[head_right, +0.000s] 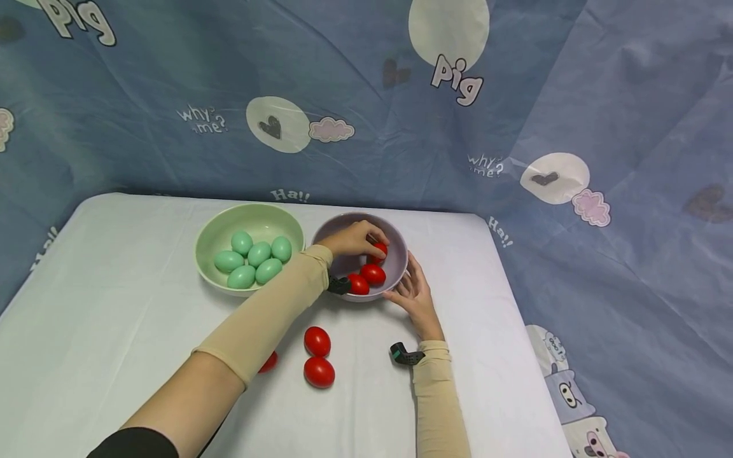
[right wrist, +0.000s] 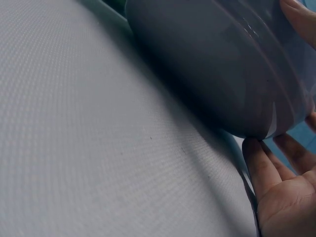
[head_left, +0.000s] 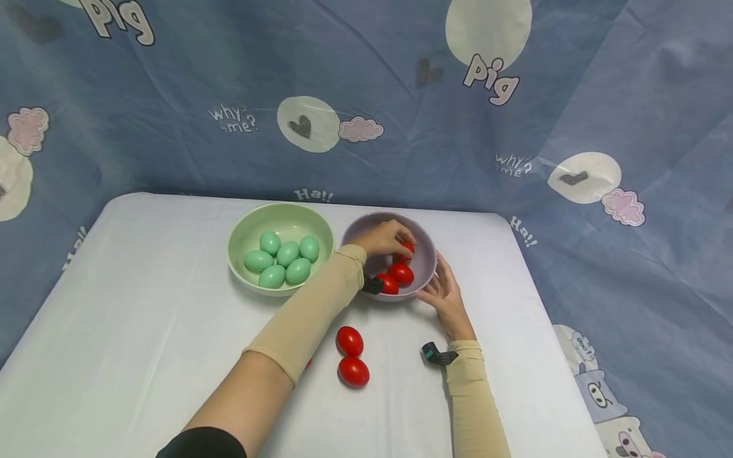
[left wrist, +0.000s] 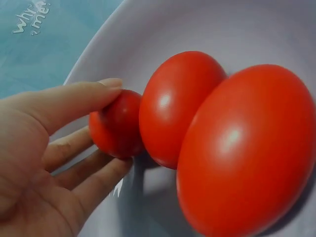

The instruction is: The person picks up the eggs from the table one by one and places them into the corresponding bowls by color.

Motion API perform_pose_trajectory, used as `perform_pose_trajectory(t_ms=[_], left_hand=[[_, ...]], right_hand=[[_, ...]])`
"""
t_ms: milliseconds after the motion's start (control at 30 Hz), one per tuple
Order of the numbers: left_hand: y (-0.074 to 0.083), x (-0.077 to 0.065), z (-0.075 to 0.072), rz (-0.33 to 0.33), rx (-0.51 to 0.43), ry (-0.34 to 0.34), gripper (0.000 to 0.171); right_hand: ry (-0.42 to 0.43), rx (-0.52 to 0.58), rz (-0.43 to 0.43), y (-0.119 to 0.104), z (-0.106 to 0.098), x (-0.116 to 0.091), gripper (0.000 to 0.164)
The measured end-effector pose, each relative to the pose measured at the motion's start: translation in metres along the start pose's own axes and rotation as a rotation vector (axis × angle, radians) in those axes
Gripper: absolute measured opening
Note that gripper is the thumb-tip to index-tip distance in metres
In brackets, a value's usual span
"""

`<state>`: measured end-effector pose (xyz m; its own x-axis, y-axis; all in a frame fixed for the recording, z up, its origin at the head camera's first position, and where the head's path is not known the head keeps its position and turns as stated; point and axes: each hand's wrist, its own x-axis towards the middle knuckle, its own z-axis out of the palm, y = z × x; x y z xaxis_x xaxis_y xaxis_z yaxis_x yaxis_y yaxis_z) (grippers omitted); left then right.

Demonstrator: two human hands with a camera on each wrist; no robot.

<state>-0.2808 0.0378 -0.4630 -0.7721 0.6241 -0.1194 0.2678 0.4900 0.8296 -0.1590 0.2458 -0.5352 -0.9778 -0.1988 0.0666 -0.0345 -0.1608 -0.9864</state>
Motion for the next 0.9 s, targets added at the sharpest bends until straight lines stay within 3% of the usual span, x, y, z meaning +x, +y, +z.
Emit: perform_pose_trajectory(t_ms=[333,900], left_hand=[[-0.004,0.001,0.000,-0.014,0.019,-0.041,0.033],[-0.006,-0.006,-0.012,0.068,0.027,0.030,0.030]], right_hand=[[0.001,0.002,0.001,0.001,0.000,0.001,0.104],[0.019,-0.033,0.023,0.003,0.000,0.001,0.102]])
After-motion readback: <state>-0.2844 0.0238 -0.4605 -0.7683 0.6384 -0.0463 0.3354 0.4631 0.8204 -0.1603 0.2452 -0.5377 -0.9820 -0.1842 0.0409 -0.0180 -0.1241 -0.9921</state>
